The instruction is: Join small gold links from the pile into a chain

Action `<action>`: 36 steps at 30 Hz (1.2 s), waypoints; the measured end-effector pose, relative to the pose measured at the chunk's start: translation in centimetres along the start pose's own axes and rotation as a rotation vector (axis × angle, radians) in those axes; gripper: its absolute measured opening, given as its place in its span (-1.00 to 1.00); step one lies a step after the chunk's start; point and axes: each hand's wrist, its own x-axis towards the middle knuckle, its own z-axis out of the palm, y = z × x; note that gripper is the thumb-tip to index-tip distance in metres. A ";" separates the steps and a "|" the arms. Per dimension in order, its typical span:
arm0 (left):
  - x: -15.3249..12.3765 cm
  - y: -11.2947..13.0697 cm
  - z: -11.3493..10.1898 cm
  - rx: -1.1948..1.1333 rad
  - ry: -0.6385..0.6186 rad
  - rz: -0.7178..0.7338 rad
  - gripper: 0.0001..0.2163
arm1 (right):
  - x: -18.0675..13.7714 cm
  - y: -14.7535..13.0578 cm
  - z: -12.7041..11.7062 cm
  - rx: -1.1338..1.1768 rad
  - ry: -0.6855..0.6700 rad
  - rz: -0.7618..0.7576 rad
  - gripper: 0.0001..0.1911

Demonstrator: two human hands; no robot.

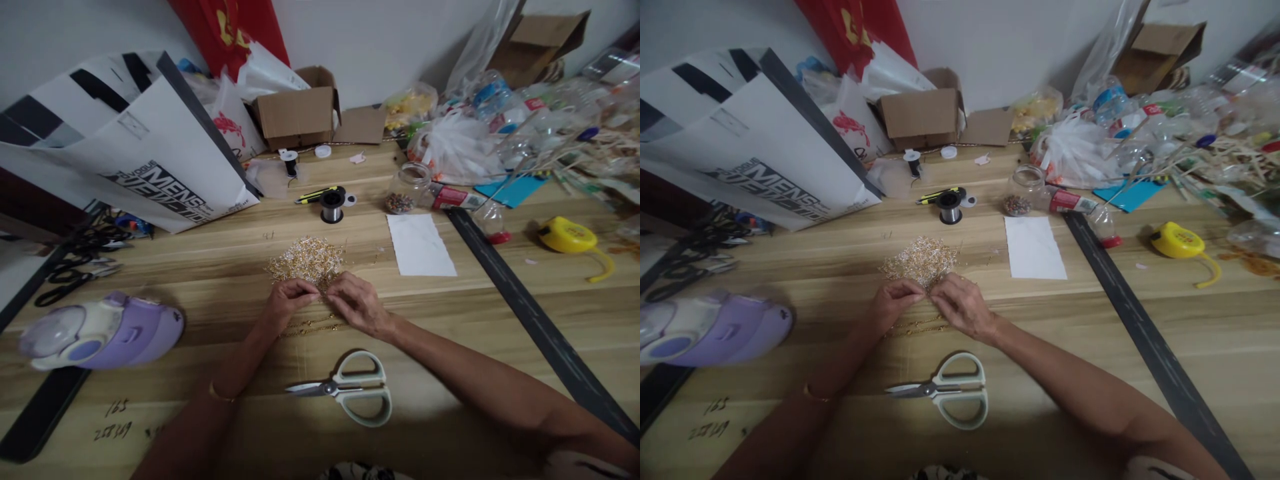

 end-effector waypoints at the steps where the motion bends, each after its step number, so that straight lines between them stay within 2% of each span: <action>1: 0.0 -0.1 0.0 -0.015 -0.005 0.003 -0.89 | 0.0 0.0 0.0 -0.002 -0.002 -0.002 -0.91; 19: 0.0 0.2 0.2 -0.014 0.018 -0.114 -0.87 | 0.1 -0.1 0.0 0.000 -0.002 0.005 -0.90; 36: 0.1 0.2 0.1 -0.002 0.010 -0.118 -0.86 | 0.0 0.1 0.0 -0.002 -0.009 -0.003 -0.91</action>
